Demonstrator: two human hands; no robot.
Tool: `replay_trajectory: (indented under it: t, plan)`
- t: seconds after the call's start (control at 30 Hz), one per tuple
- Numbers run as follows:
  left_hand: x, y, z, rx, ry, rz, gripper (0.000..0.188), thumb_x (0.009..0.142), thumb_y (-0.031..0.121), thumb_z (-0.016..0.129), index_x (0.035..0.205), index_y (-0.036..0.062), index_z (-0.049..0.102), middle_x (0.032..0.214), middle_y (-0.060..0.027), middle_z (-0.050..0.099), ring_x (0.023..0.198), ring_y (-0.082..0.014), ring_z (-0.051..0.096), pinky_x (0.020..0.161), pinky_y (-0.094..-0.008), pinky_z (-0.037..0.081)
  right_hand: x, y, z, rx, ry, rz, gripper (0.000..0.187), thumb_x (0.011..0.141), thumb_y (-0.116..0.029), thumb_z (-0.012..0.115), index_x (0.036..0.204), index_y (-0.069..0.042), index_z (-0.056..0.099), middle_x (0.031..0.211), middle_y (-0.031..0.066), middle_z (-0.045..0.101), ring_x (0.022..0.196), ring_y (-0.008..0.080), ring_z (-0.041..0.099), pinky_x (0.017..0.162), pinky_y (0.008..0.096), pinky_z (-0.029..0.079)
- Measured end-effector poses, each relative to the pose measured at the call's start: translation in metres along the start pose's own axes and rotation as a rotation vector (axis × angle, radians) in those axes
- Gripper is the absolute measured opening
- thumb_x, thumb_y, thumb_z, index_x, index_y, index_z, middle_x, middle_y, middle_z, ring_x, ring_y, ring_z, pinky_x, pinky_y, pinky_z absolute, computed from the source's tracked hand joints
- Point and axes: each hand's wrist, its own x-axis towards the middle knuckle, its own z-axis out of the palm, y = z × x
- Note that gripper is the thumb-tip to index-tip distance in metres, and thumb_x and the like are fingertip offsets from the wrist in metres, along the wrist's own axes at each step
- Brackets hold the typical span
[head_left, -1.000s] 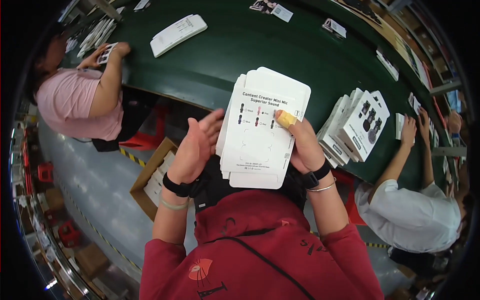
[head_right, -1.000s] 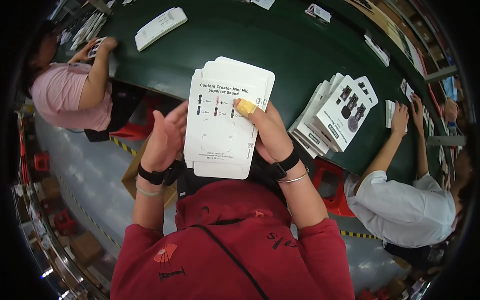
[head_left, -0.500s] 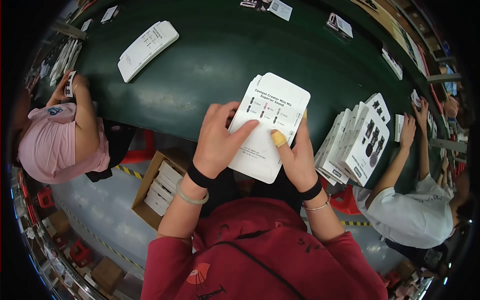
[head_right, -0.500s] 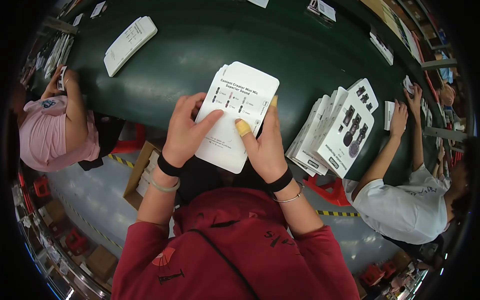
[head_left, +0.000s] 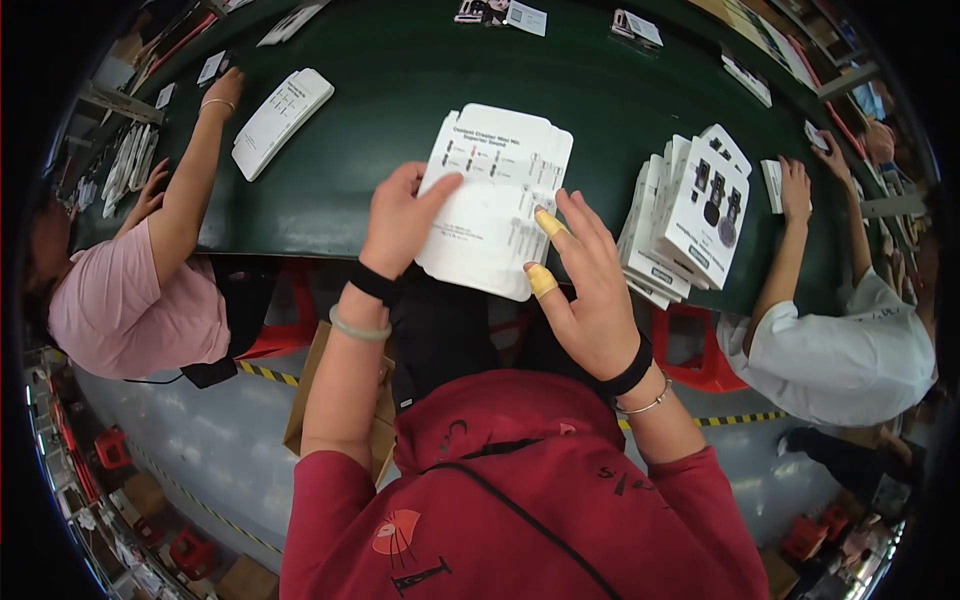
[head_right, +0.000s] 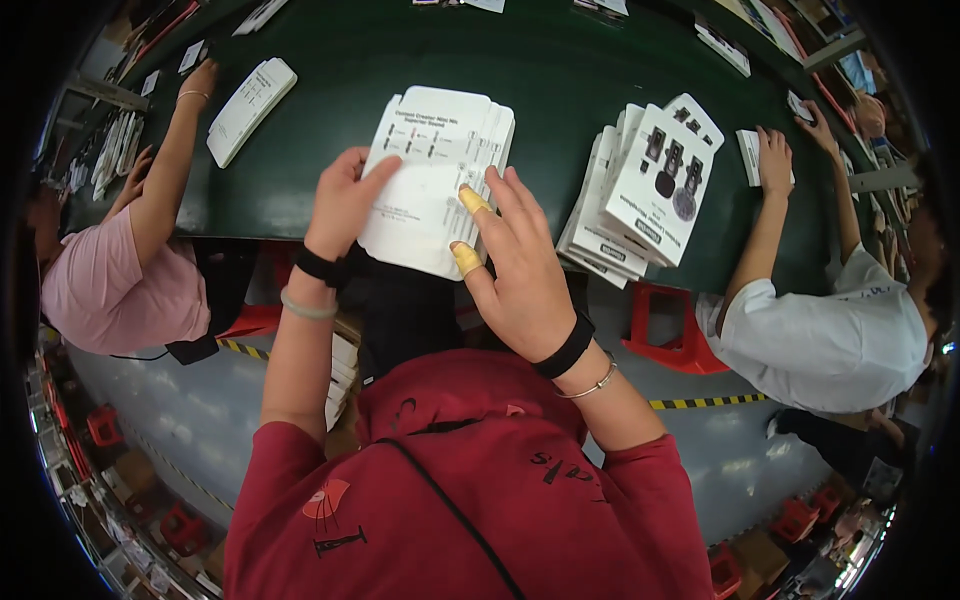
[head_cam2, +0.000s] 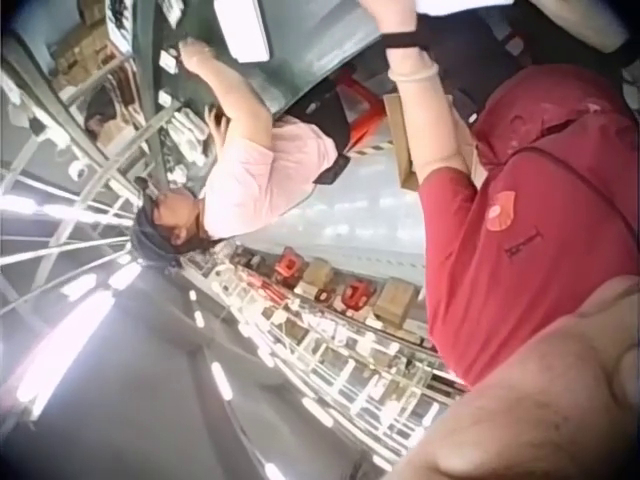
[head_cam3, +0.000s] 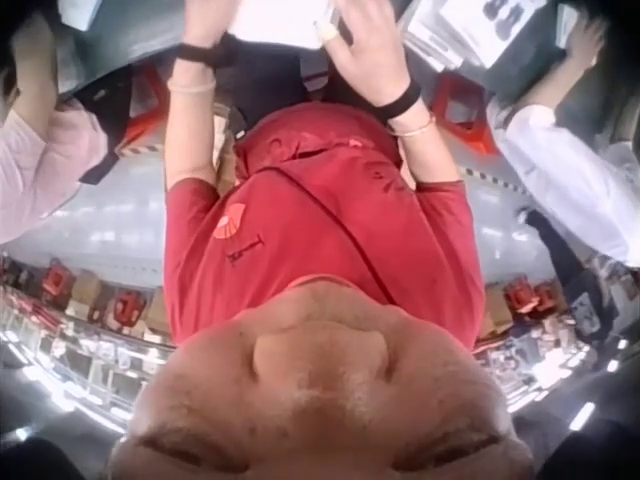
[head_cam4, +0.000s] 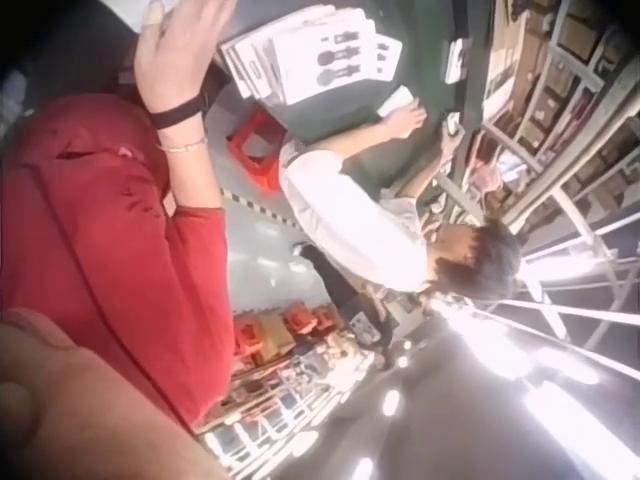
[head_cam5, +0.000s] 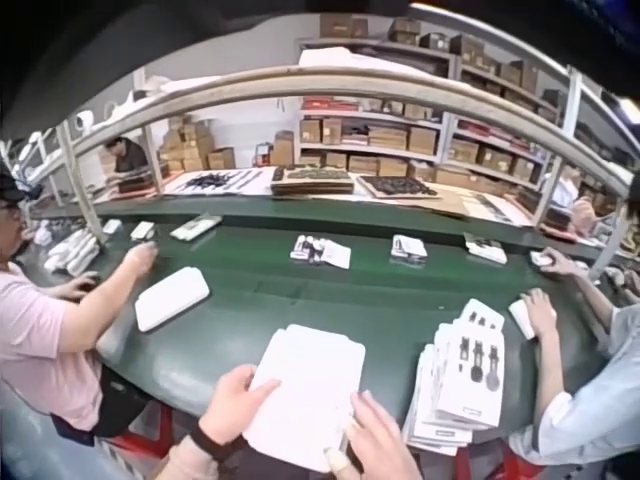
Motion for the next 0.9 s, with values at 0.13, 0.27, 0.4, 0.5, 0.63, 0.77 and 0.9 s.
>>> replay_trajectory:
  t: [0.13, 0.27, 0.4, 0.5, 0.63, 0.77, 0.9]
  plan:
    - [0.000, 0.006, -0.010, -0.101, 0.141, 0.125, 0.025, 0.091, 0.017, 0.069, 0.098, -0.0063, 0.069, 0.082, -0.0066, 0.067, 0.073, -0.0094, 0.060, 0.066, -0.0229, 0.048, -0.012, -0.011, -0.011, -0.006, 0.002, -0.060, 0.043, 0.089, -0.007, 0.065, 0.131, -0.001, 0.056, 0.145, 0.0184, 0.046, 0.137, 0.0380, 0.040, 0.110, 0.0435, 0.035]
    - [-0.013, 0.021, -0.016, 0.214, 0.291, 0.442, 0.025, 0.092, 0.017, 0.068, 0.104, -0.0048, 0.069, 0.080, -0.0063, 0.068, 0.073, -0.0079, 0.059, 0.067, -0.0226, 0.048, -0.006, -0.016, -0.024, -0.052, 0.043, -0.119, 0.039, 0.089, -0.007, 0.065, 0.127, 0.000, 0.058, 0.141, 0.0180, 0.051, 0.128, 0.0348, 0.050, 0.103, 0.0401, 0.042]
    - [-0.050, 0.059, -0.003, -0.223, 0.170, 0.217, 0.021, 0.093, 0.017, 0.067, 0.098, -0.0028, 0.069, 0.076, -0.0054, 0.064, 0.067, -0.0114, 0.058, 0.062, -0.0246, 0.046, 0.006, -0.013, -0.031, 0.002, 0.162, -0.181, 0.040, 0.088, -0.008, 0.067, 0.126, 0.001, 0.058, 0.128, 0.0172, 0.059, 0.101, 0.0292, 0.063, 0.088, 0.0361, 0.050]
    - [-0.096, 0.070, 0.000, 0.076, 0.063, 0.356, 0.015, 0.094, 0.013, 0.065, 0.090, -0.0014, 0.066, 0.073, -0.0051, 0.061, 0.067, -0.0119, 0.056, 0.059, -0.0271, 0.043, 0.009, -0.028, -0.037, -0.007, 0.160, -0.052, 0.039, 0.086, -0.010, 0.070, 0.120, 0.002, 0.059, 0.116, 0.0152, 0.062, 0.084, 0.0258, 0.063, 0.075, 0.0341, 0.051]
    - [-0.137, 0.052, 0.001, 0.251, 0.017, 0.590, 0.010, 0.092, 0.008, 0.065, 0.088, 0.0001, 0.060, 0.080, -0.0040, 0.061, 0.072, -0.0103, 0.056, 0.060, -0.0283, 0.043, 0.005, -0.043, -0.059, -0.025, 0.004, 0.066, 0.033, 0.082, -0.015, 0.075, 0.106, 0.002, 0.062, 0.095, 0.0111, 0.061, 0.066, 0.0214, 0.058, 0.062, 0.0332, 0.049]
    - [-0.166, 0.031, 0.012, -0.469, -0.433, 0.007, 0.040, 0.087, 0.010, 0.067, 0.123, 0.0008, 0.052, 0.115, -0.0082, 0.061, 0.102, -0.0172, 0.060, 0.088, -0.0299, 0.048, -0.011, -0.038, -0.069, 0.026, -0.210, 0.029, 0.028, 0.079, -0.021, 0.079, 0.090, 0.000, 0.064, 0.079, 0.0081, 0.055, 0.062, 0.0195, 0.056, 0.057, 0.0321, 0.046]
    - [-0.179, 0.028, 0.006, -0.992, -0.950, -0.331, 0.073, 0.084, 0.012, 0.066, 0.146, -0.0001, 0.031, 0.139, -0.0130, 0.048, 0.128, -0.0238, 0.049, 0.109, -0.0367, 0.036, -0.023, -0.042, -0.063, 0.157, -0.275, -0.050, 0.025, 0.079, -0.024, 0.080, 0.081, -0.003, 0.066, 0.071, 0.0072, 0.051, 0.061, 0.0206, 0.056, 0.056, 0.0324, 0.045]
